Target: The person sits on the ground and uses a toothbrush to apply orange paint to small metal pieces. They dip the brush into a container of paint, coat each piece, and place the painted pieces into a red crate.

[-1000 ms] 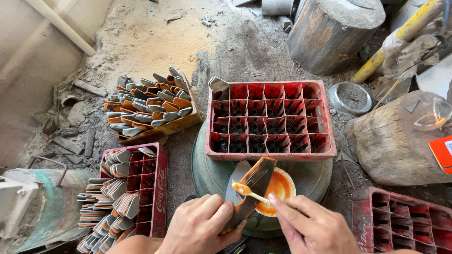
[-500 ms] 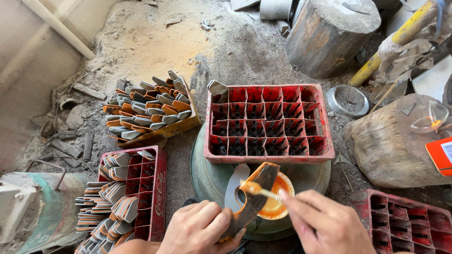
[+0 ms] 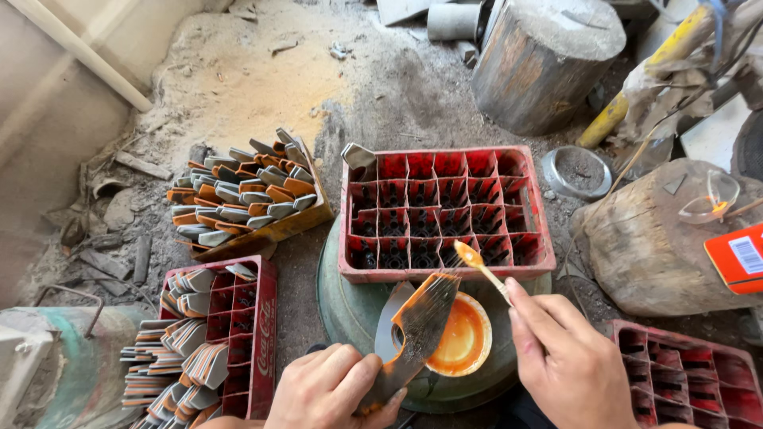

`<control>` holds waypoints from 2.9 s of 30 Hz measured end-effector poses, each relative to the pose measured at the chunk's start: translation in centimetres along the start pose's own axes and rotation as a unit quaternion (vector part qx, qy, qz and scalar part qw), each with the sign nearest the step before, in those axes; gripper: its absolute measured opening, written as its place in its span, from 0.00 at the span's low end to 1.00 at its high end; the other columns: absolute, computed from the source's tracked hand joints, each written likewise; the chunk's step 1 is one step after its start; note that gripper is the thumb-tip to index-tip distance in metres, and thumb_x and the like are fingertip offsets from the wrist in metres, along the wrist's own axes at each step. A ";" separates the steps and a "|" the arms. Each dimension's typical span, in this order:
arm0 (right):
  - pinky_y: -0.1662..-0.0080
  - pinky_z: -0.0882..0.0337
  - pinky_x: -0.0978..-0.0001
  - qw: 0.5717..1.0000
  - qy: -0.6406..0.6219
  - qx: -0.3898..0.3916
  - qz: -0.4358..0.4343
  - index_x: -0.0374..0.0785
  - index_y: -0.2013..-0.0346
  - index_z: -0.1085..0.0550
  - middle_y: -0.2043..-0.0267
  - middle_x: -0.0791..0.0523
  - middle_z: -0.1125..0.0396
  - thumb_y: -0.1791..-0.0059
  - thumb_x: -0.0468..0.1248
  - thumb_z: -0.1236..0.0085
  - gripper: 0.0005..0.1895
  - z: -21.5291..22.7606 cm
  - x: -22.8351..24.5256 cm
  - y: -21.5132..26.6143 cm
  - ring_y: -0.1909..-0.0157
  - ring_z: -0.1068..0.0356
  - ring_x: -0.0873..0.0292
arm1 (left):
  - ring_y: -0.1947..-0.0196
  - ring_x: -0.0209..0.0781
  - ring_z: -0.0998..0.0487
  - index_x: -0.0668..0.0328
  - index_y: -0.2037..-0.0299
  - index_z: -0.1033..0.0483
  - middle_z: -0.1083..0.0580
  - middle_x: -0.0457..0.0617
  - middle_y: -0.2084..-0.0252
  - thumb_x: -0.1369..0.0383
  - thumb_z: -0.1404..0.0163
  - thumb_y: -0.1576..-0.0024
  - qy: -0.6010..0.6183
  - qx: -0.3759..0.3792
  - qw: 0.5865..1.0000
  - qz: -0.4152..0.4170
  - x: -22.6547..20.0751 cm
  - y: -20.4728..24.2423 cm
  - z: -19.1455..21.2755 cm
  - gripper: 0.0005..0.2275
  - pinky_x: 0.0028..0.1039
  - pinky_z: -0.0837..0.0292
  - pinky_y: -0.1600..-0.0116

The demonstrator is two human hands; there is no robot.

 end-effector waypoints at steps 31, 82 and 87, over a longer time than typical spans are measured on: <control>0.64 0.24 0.73 0.972 -0.060 0.115 0.196 0.44 0.47 0.20 0.62 0.60 0.26 0.57 0.33 0.35 0.22 -1.5 0.1 1.6 0.67 0.24 0.64 | 0.74 0.47 0.24 0.63 0.49 0.29 0.31 0.48 0.71 0.45 0.32 0.54 -0.003 0.010 0.999 0.043 0.7 1.5 0.3 0.34 0.35 0.29 0.70; 0.67 0.26 0.63 0.923 -0.178 0.260 0.222 0.41 0.69 0.27 0.49 0.57 0.21 0.58 0.41 0.28 0.14 -4.1 4.6 2.3 0.72 0.24 0.55 | 0.58 0.54 0.19 0.67 0.29 0.48 0.23 0.54 0.55 0.49 0.29 0.62 0.125 0.136 0.982 0.049 -1.0 0.1 -2.7 0.54 0.36 0.23 0.56; 0.67 0.25 0.68 0.950 -0.176 0.189 0.174 0.40 0.61 0.23 0.65 0.60 0.26 0.59 0.41 0.28 0.16 -3.3 3.9 1.5 0.70 0.23 0.59 | 0.46 0.56 0.22 0.69 0.31 0.50 0.31 0.63 0.38 0.53 0.27 0.66 0.219 0.008 0.961 0.167 0.6 0.7 -0.6 0.56 0.38 0.24 0.45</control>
Point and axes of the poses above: each hand's wrist, its own y-axis away from the middle knuckle, its own z-axis out of the back of the hand, x = y × z, the point moved 8 cm from there along -y, towards the middle knuckle
